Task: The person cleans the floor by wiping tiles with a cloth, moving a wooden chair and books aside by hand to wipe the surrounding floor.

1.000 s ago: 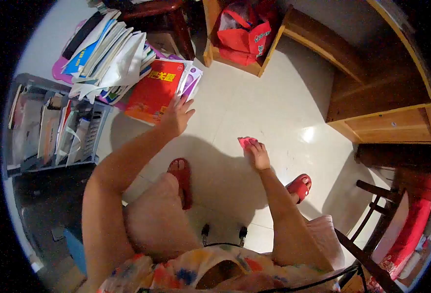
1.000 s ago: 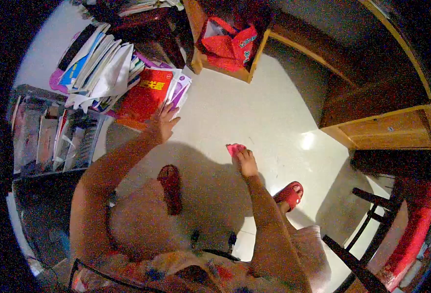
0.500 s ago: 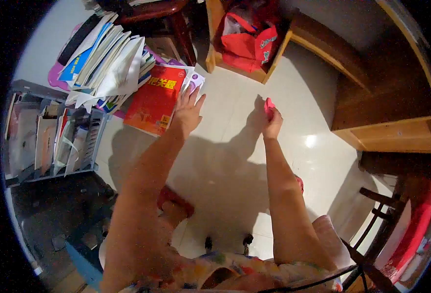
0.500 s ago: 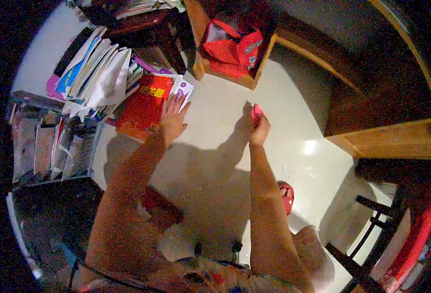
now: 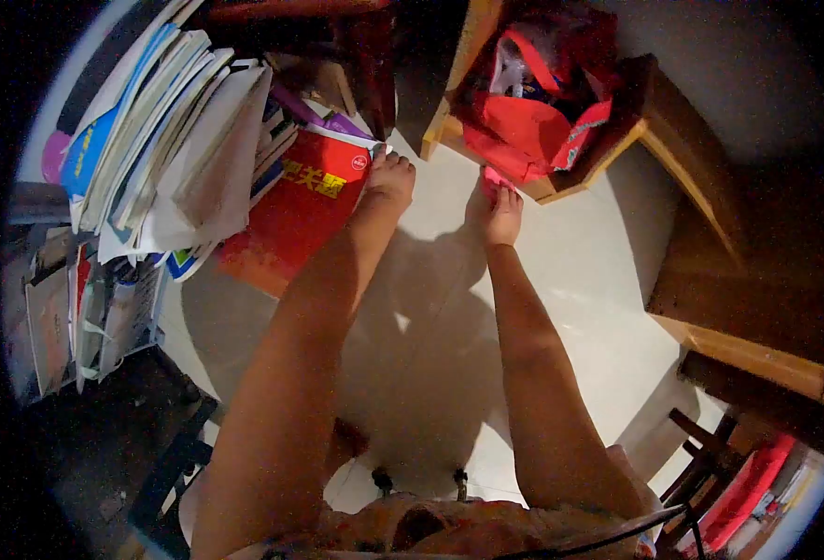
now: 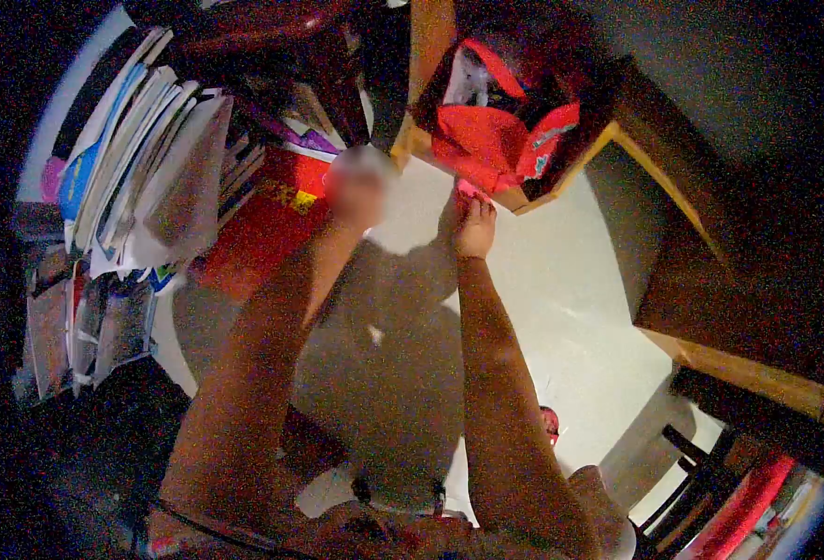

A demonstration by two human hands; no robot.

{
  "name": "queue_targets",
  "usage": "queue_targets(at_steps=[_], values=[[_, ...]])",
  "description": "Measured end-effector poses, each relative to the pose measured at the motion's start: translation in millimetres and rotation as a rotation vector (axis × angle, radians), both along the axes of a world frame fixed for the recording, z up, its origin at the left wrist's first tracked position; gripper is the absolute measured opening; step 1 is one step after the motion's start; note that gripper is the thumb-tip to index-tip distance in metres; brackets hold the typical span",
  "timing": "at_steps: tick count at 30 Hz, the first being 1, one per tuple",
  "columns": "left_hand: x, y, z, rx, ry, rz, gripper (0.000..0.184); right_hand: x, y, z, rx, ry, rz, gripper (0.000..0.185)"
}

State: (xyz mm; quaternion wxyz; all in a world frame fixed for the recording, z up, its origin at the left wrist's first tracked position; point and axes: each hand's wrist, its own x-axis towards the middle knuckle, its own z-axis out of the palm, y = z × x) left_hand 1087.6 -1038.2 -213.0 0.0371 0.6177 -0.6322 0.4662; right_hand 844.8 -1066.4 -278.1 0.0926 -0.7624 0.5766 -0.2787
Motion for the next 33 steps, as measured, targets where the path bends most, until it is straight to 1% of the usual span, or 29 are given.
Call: queue_targets(at_steps=[1,2,4,5,7,8,10,11,13,15,17,18,19,20,21,22,23,24,25,26,27,28,29,31,32,33], values=[[2.3,-12.3,-6.9,-0.258,-0.092,0.052,0.015,2.2,-5.3,-5.4,-0.01,0.016,0.003,0.034],[9.7,-17.1,-13.0,-0.215,0.296,-0.213,0.016,3.1,-8.7,-10.2,-0.019,0.031,0.004,0.034],[10.6,-19.6,-13.6,-0.241,0.309,-0.177,0.019,8.2,-6.2,0.7,0.005,0.026,0.008,0.034],[3.1,-18.8,-14.6,-0.302,-0.071,0.118,0.02,11.9,-3.6,8.4,0.016,0.02,0.008,0.034],[-2.0,-10.8,-11.6,-0.161,-0.436,0.392,0.021,12.3,-5.2,2.0,-0.044,0.025,0.018,0.035],[-3.7,-3.4,-10.0,0.032,-0.413,0.369,0.02,11.5,-7.2,-3.7,-0.073,0.028,0.022,0.035],[1.4,0.0,-12.9,0.026,-0.178,0.113,0.021,10.9,-6.9,-10.0,-0.065,0.033,0.031,0.038],[11.4,-1.7,-19.2,-0.174,0.031,-0.114,0.022,11.8,-6.5,-13.5,-0.061,0.033,0.037,0.039],[21.7,1.5,-39.3,0.037,0.305,-0.262,0.022,14.4,-4.9,-17.1,-0.057,0.055,0.046,0.041],[19.9,12.0,-67.3,0.85,0.415,-0.07,0.024,15.0,-4.8,-18.3,-0.058,0.073,0.059,0.044],[17.9,19.9,-120.6,0.855,0.396,-0.043,0.021,15.4,-4.3,-15.9,-0.066,0.085,0.071,0.047],[17.1,22.4,-134.1,0.857,0.388,-0.03,0.02,15.4,-2.8,-8.1,-0.027,0.069,0.087,0.044],[14.8,29.6,-115.3,0.808,0.411,-0.087,0.019,15.5,-1.6,3.4,0.009,0.053,0.102,0.041],[9.8,42.8,-76.9,0.757,0.433,-0.143,0.018,16.6,-2.3,11.4,0.043,0.036,0.118,0.04],[7.5,47.2,-59.0,0.762,0.444,-0.175,0.018,16.9,-3.4,11.9,0.123,-0.047,0.117,0.042],[5.7,51.7,-44.0,0.768,0.455,-0.207,0.017,16.1,-5.8,8.7,0.198,-0.13,0.114,0.045],[5.0,51.5,-36.8,0.829,0.458,-0.21,0.017,14.8,-8.6,5.6,0.274,-0.212,0.113,0.048],[5.6,51.6,-33.5,0.888,0.464,-0.207,0.017,18.4,-6.5,8.0,0.209,-0.272,0.215,0.047],[10.0,51.0,-32.9,0.708,0.437,-0.357,0.019,29.7,-0.4,22.4,0.142,-0.331,0.32,0.047],[16.4,52.9,-32.1,0.527,0.405,-0.5,0.021,41.0,4.8,37.3,0.016,-0.26,0.432,0.047],[17.9,59.8,-24.0,0.473,0.462,-0.519,0.025,51.4,5.6,47.4,0.001,-0.206,0.498,0.045],[19.4,66.7,-15.7,0.418,0.519,-0.54,0.029,65.1,8.4,66.0,0.025,-0.236,0.545,0.044],[15.1,85.2,15.5,0.486,0.662,-0.438,0.033,78.6,10.3,80.2,0.045,-0.268,0.594,0.044],[15.0,104.9,39.0,0.507,0.794,-0.236,0.043,104.0,-0.7,82.6,0.013,-0.268,0.676,0.043],[18.7,111.7,41.2,0.468,0.788,-0.136,0.049,118.1,-7.7,83.3,-0.001,-0.268,0.718,0.042],[18.6,115.5,46.9,0.543,0.816,-0.044,0.059,132.7,-13.4,89.6,-0.046,-0.214,0.759,0.042]])
